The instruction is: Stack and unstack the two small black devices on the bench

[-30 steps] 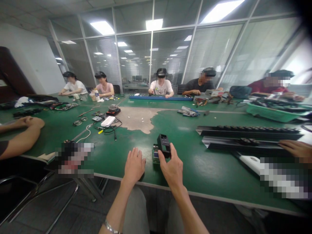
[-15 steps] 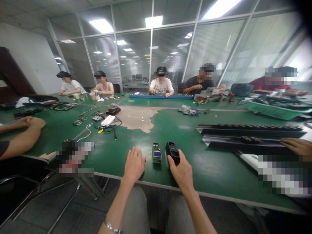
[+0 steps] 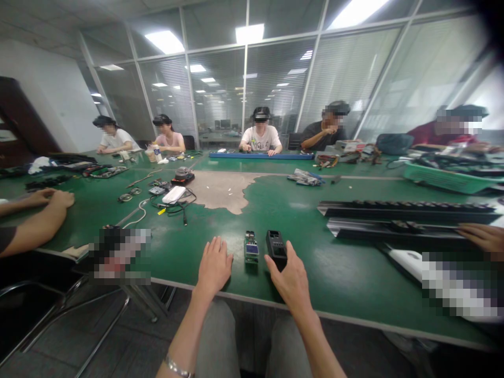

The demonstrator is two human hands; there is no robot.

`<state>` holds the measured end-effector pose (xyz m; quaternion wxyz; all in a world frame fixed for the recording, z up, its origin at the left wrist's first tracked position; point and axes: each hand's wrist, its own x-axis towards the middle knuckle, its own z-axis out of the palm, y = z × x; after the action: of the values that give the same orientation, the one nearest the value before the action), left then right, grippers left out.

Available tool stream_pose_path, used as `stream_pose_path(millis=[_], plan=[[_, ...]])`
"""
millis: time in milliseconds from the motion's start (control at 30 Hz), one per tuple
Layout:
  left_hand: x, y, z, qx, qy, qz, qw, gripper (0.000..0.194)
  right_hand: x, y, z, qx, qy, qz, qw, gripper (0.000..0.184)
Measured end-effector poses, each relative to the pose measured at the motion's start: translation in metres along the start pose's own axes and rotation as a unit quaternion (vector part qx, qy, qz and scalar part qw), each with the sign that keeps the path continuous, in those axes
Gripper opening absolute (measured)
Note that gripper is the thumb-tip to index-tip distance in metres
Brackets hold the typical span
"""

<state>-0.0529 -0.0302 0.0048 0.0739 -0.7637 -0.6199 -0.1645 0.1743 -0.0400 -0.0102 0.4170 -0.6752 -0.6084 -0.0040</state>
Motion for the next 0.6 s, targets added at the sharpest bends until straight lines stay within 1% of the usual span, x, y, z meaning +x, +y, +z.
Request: stream_pose_path(millis=[167, 300, 500, 600], plan=[[-0.0004, 0.0000, -0.0014, -0.006, -0.003, -0.001, 1.000, 0.049, -0.0007, 0.0004, -0.0009, -0.006, -0.004, -0.017, 1.000, 0.080], [-0.0005, -0.0001, -0.0022, -0.006, -0.006, -0.004, 1.000, 0.049, -0.0014, 0.0000, -0.0022, -0.010, -0.013, -0.016, 1.000, 0.074], [-0.0002, 0.0001, -0.0030, -0.006, -0.007, -0.002, 1.000, 0.050, -0.0011, -0.0018, -0.0042, -0.001, -0.013, -0.017, 1.000, 0.075], [-0.0004, -0.0001, -0.0023, -0.003, -0.006, -0.001, 1.000, 0.050, -0.0008, -0.0023, -0.0047, -0.003, -0.016, -0.026, 1.000, 0.073]])
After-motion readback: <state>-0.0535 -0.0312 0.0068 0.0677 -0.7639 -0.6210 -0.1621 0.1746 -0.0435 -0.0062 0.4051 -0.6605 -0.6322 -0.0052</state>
